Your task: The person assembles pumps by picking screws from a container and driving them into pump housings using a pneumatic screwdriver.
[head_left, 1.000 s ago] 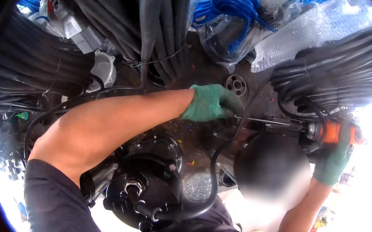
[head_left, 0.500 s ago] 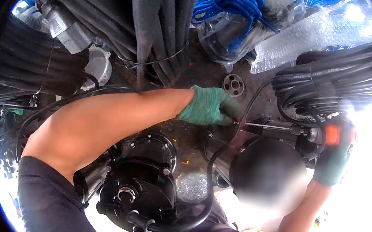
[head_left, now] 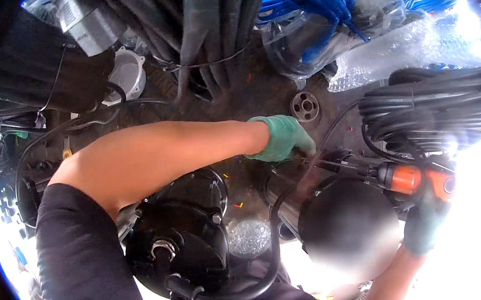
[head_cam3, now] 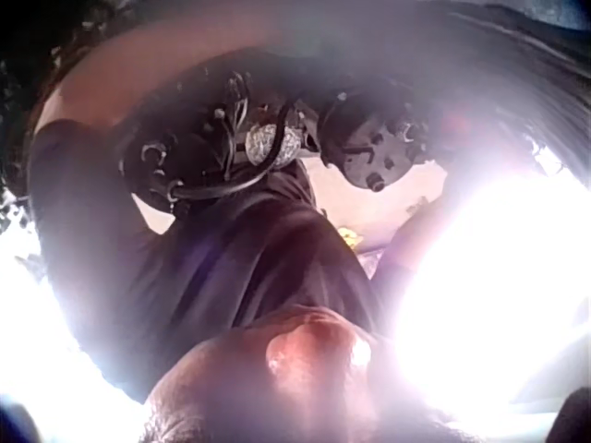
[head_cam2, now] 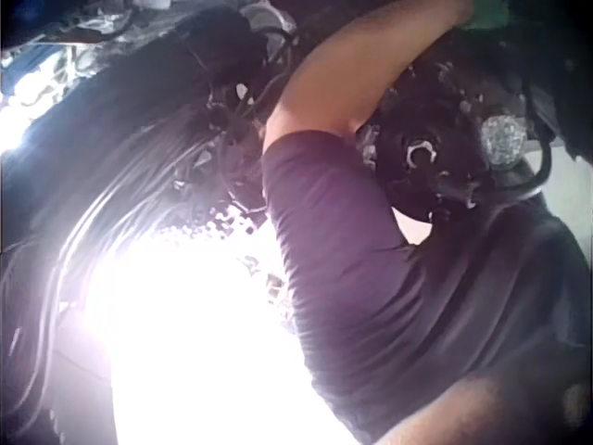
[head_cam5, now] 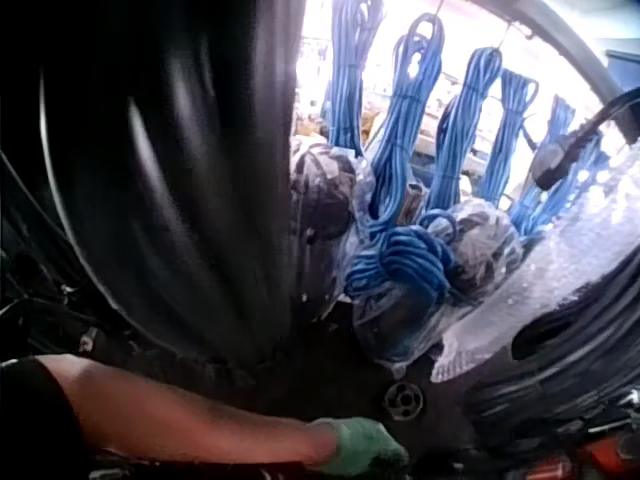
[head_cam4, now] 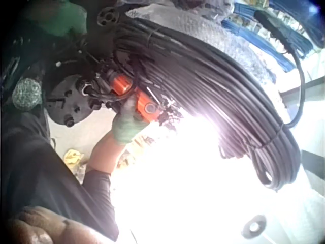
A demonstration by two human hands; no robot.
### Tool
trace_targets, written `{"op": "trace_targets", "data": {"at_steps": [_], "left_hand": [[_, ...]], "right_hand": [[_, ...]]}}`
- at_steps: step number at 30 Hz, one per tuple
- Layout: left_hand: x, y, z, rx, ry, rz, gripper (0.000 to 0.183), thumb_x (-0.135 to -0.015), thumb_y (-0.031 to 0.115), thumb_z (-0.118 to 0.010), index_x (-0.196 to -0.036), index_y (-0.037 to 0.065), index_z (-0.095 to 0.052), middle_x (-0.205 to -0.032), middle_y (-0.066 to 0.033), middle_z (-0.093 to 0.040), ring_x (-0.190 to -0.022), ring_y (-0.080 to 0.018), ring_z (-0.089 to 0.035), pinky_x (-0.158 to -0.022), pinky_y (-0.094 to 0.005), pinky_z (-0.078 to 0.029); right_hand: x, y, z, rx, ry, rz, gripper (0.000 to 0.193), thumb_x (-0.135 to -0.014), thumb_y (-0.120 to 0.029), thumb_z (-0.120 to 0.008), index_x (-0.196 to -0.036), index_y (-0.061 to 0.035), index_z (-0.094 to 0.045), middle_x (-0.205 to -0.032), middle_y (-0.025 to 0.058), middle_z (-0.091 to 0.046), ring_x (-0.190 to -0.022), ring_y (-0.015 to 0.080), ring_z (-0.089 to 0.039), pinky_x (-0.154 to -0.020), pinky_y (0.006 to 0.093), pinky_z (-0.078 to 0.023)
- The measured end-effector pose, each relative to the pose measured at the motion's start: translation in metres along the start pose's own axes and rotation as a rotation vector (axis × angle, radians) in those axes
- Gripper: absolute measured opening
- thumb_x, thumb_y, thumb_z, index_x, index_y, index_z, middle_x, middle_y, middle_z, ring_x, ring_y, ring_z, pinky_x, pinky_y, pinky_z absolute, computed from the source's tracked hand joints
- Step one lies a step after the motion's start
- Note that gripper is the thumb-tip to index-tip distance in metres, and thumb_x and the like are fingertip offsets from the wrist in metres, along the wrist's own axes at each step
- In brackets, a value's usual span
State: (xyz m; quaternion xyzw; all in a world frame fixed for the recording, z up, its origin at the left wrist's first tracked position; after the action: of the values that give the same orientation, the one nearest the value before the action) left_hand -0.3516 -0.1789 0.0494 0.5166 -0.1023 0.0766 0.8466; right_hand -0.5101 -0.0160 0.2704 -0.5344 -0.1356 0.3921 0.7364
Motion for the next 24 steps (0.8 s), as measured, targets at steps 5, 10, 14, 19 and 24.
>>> {"op": "trace_targets", "data": {"at_steps": [5, 10, 14, 19, 24], "left_hand": [[-0.011, 0.011, -0.005, -0.166, 0.024, -0.184, 0.039, -0.087, 0.009, -0.065, -0.125, 0.019, -0.069, -0.11, -0.0144, -0.073, -0.101, -0.0385, -0.067, -0.085, -0.047, -0.053], [-0.018, -0.002, -0.014, -0.264, -0.029, -0.127, 0.041, -0.086, 0.008, -0.068, -0.125, 0.019, -0.069, -0.11, -0.0146, -0.072, -0.103, -0.0389, -0.067, -0.086, -0.0478, -0.053], [-0.017, -0.012, -0.021, -0.249, -0.007, -0.121, 0.042, -0.085, 0.006, -0.069, -0.125, 0.018, -0.069, -0.114, -0.0148, -0.071, -0.104, -0.0394, -0.067, -0.087, -0.0475, -0.053], [-0.021, -0.018, -0.031, -0.285, 0.076, -0.229, 0.04, -0.085, 0.005, -0.067, -0.123, 0.018, -0.07, -0.115, -0.0117, -0.071, -0.106, -0.0373, -0.066, -0.09, -0.0444, -0.053], [-0.022, -0.038, -0.033, -0.029, -0.026, 0.001, 0.042, -0.089, 0.011, -0.068, -0.131, 0.014, -0.063, -0.114, -0.0107, -0.069, -0.113, -0.0323, -0.064, -0.097, -0.0416, -0.05]], "right_hand": [[0.005, 0.023, 0.019, 0.127, -0.018, -0.143, 0.045, -0.092, -0.014, -0.072, -0.132, -0.0039, -0.052, -0.108, 0.0059, -0.061, -0.097, 0.0177, -0.064, -0.079, 0.0298, -0.055], [-0.001, 0.009, -0.018, 0.107, 0.015, -0.175, 0.043, -0.091, -0.011, -0.074, -0.128, -0.0058, -0.055, -0.104, 0.0031, -0.06, -0.089, 0.0163, -0.066, -0.078, 0.0294, -0.058], [-0.001, 0.012, -0.032, 0.204, -0.039, -0.232, 0.043, -0.091, -0.007, -0.074, -0.129, -0.0033, -0.055, -0.108, 0.0071, -0.064, -0.092, 0.0173, -0.067, -0.081, 0.0314, -0.06], [-0.002, 0.019, -0.034, 0.423, -0.188, -0.22, 0.042, -0.092, -0.007, -0.074, -0.129, 0.0005, -0.055, -0.108, 0.0099, -0.066, -0.092, 0.0172, -0.067, -0.079, 0.0312, -0.059], [-0.008, 0.026, -0.033, 0.426, -0.239, -0.151, 0.043, -0.091, -0.008, -0.074, -0.129, 0.0004, -0.056, -0.106, 0.0098, -0.067, -0.093, 0.017, -0.067, -0.079, 0.0306, -0.058]]}}
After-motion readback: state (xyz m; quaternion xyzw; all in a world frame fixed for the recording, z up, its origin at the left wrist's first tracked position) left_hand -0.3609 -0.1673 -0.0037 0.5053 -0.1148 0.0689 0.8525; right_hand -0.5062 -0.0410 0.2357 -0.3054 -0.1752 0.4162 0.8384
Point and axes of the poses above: each hand's wrist, its own x-axis away from the middle knuckle, its own z-axis out of the back of the hand, y = z × x, the point moved 9 cm from there along -x, towards the middle knuckle
